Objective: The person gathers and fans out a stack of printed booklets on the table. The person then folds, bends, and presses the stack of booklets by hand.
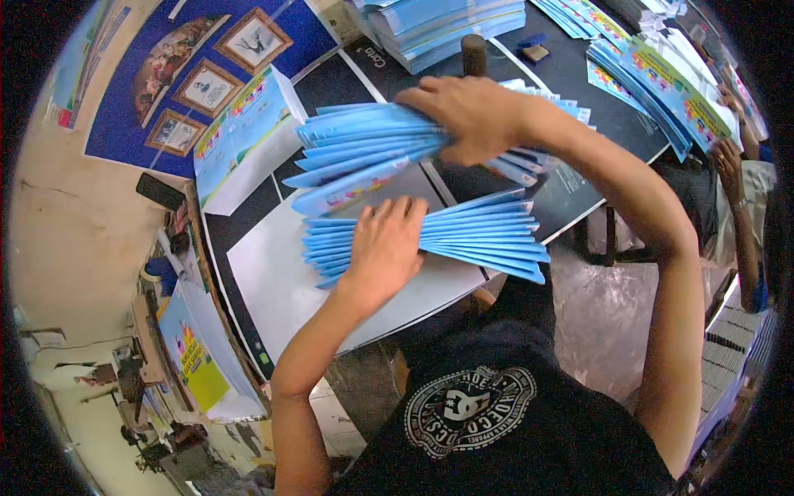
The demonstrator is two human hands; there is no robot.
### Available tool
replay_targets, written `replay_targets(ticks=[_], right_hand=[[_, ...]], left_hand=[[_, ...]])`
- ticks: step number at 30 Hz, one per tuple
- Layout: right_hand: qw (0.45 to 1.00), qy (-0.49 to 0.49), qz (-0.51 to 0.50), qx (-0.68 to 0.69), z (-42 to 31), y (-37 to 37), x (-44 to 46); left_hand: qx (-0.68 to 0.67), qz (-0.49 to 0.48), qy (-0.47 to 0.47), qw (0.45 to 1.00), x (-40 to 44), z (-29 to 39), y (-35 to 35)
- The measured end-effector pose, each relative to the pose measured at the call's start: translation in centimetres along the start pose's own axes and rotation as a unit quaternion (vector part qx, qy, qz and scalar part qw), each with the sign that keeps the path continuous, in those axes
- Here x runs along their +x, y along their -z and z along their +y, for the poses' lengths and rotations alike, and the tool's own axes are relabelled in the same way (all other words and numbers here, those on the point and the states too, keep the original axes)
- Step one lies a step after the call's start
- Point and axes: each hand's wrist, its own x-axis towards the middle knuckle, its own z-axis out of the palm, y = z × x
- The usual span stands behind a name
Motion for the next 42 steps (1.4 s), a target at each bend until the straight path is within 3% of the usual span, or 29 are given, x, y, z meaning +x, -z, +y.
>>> replay_targets(ticks=[2, 3, 8, 11, 12, 19, 21, 29, 38, 42], right_hand=[[0.998, -0.015, -0.04, -0.038, 0.1, -1.6, 0.2], [0.993, 0.01, 0.01, -0.114, 0.6, -4.1, -0.3], [0.998, -0.001, -0.041, 0.038, 2.2, -2.0, 1.3], [0.999, 0.033, 0.015, -0.022, 1.3, -1.9, 0.7], [0.998, 0.018, -0.022, -0.051, 0.6, -2.6, 0.4], [1.0, 0.0, -0.028, -0.002, 0.6, -3.9, 0.4], [0.997, 0.047, -0.038, 0.039, -0.8, -3.8, -0.1], [0.996, 0.049, 0.068, -0.039, -1.4, -6.1, -0.6], [0.994, 0.058, 0.074, -0.06, -1.4, -6.6, -2.2], [0.996, 0.044, 0.004, -0.073, -3.7, -4.8, -3.7]], left_hand=[[-0.01, 0.025, 0.002, 1.0, 0.1, 0.2, 0.5], [-0.018, 0.035, 0.002, 0.999, -0.1, 0.5, 0.6], [-0.029, 0.017, -0.005, 0.999, -0.6, 0.5, 0.5], [-0.029, 0.013, 0.003, 0.999, -0.7, 0.5, 0.4], [-0.026, 0.018, 0.001, 1.0, -0.7, 0.6, 0.4], [-0.035, 0.036, -0.006, 0.999, -0.6, 0.6, 0.4], [-0.024, 0.036, -0.002, 0.999, -0.5, 0.6, 0.4], [-0.023, 0.05, 0.005, 0.998, 0.0, 0.3, 0.0], [-0.011, 0.057, 0.008, 0.998, 0.6, 0.1, -0.1], [-0.017, 0.04, 0.011, 0.999, 0.4, -0.1, -0.1]])
